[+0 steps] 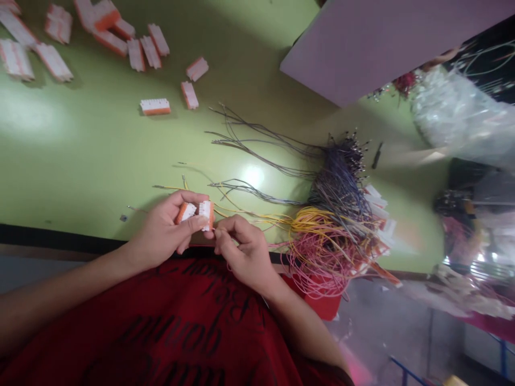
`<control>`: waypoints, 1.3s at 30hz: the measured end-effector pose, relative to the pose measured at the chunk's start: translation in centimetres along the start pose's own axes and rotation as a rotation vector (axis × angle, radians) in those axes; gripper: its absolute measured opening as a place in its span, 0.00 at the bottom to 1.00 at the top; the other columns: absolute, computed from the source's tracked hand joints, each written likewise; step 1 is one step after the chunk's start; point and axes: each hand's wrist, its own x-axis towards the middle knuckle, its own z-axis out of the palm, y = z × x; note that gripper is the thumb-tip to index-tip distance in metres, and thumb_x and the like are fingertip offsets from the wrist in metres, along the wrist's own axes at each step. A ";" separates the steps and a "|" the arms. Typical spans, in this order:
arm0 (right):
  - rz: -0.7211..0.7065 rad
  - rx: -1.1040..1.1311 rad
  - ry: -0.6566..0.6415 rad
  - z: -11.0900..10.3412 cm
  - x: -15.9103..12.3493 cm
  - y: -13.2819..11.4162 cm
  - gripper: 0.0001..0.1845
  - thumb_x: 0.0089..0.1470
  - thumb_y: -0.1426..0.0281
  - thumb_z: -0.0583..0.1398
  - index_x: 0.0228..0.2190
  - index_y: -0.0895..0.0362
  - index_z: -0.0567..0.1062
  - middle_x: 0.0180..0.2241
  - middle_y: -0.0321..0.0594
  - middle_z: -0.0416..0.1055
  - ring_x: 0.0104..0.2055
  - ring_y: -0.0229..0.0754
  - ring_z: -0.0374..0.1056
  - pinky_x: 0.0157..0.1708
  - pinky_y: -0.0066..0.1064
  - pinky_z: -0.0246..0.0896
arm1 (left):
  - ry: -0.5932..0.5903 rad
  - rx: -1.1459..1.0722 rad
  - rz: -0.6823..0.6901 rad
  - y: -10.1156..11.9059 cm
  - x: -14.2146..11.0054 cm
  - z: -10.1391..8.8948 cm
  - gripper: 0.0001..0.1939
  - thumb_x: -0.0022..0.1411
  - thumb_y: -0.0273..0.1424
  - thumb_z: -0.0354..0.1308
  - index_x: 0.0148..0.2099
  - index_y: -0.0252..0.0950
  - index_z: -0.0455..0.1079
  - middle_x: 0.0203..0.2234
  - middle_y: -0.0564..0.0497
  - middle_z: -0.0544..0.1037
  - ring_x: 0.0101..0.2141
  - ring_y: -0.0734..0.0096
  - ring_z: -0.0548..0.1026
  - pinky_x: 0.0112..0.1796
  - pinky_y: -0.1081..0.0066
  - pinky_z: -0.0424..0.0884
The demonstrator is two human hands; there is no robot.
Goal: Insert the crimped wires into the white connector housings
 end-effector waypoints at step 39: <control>-0.256 -0.445 0.239 -3.1 0.5 -0.3 0.05 0.58 0.70 0.58 0.29 0.55 0.71 0.27 0.37 0.73 0.28 0.36 0.67 0.29 0.30 0.62 | -0.204 -0.128 -0.223 0.8 1.0 0.8 0.23 0.60 0.38 0.65 0.54 0.35 0.65 0.23 0.54 0.79 0.11 0.84 0.59 0.14 0.81 0.57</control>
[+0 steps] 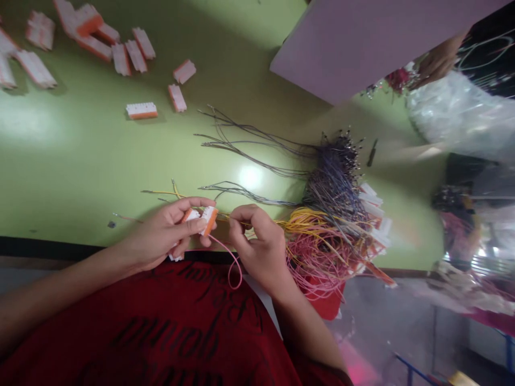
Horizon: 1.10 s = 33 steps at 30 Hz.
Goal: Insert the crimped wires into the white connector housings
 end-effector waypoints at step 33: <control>0.291 0.367 0.000 1.1 -1.1 0.5 0.04 0.55 0.71 0.59 0.28 0.55 0.73 0.27 0.35 0.78 0.29 0.35 0.73 0.31 0.28 0.69 | 0.035 0.254 0.064 -0.1 -0.2 1.6 0.20 0.58 0.35 0.63 0.50 0.32 0.69 0.19 0.56 0.77 0.12 0.81 0.61 0.14 0.80 0.56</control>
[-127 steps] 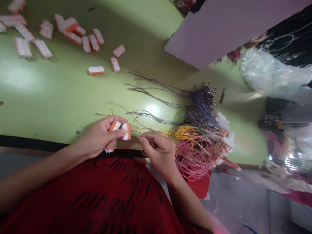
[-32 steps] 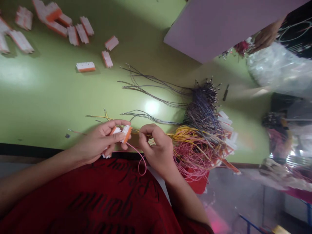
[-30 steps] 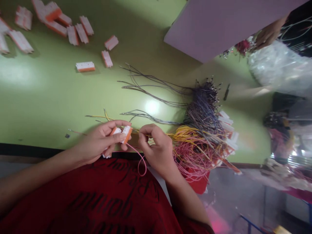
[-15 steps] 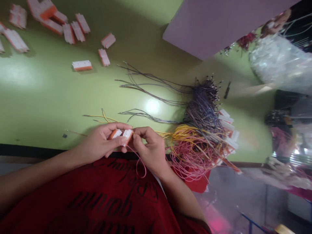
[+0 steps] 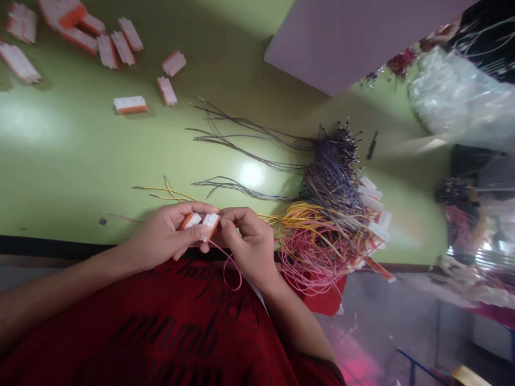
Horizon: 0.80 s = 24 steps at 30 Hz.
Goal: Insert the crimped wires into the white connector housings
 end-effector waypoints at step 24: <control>-0.485 -0.543 0.225 -6.3 2.7 1.6 0.07 0.57 0.77 0.59 0.33 0.52 0.73 0.32 0.36 0.76 0.34 0.41 0.71 0.37 0.36 0.64 | -0.015 0.017 -0.116 0.3 1.8 -0.2 0.18 0.61 0.36 0.60 0.51 0.34 0.66 0.21 0.54 0.78 0.11 0.83 0.59 0.14 0.77 0.53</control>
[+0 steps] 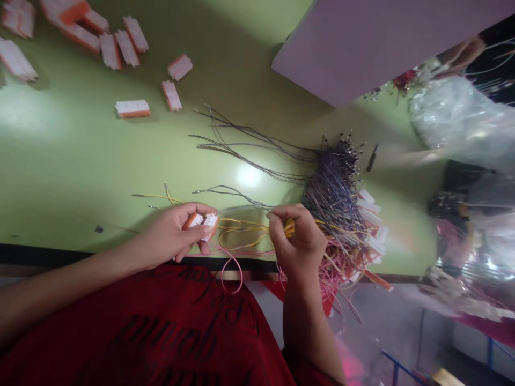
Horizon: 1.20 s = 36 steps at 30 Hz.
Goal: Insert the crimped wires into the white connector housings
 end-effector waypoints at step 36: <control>0.240 0.247 -0.199 2.3 1.4 -4.0 0.07 0.56 0.72 0.58 0.26 0.54 0.72 0.24 0.34 0.73 0.26 0.36 0.66 0.29 0.29 0.64 | -0.023 -0.189 0.057 0.7 0.9 0.0 0.24 0.59 0.39 0.65 0.54 0.35 0.67 0.22 0.55 0.78 0.11 0.83 0.58 0.14 0.78 0.50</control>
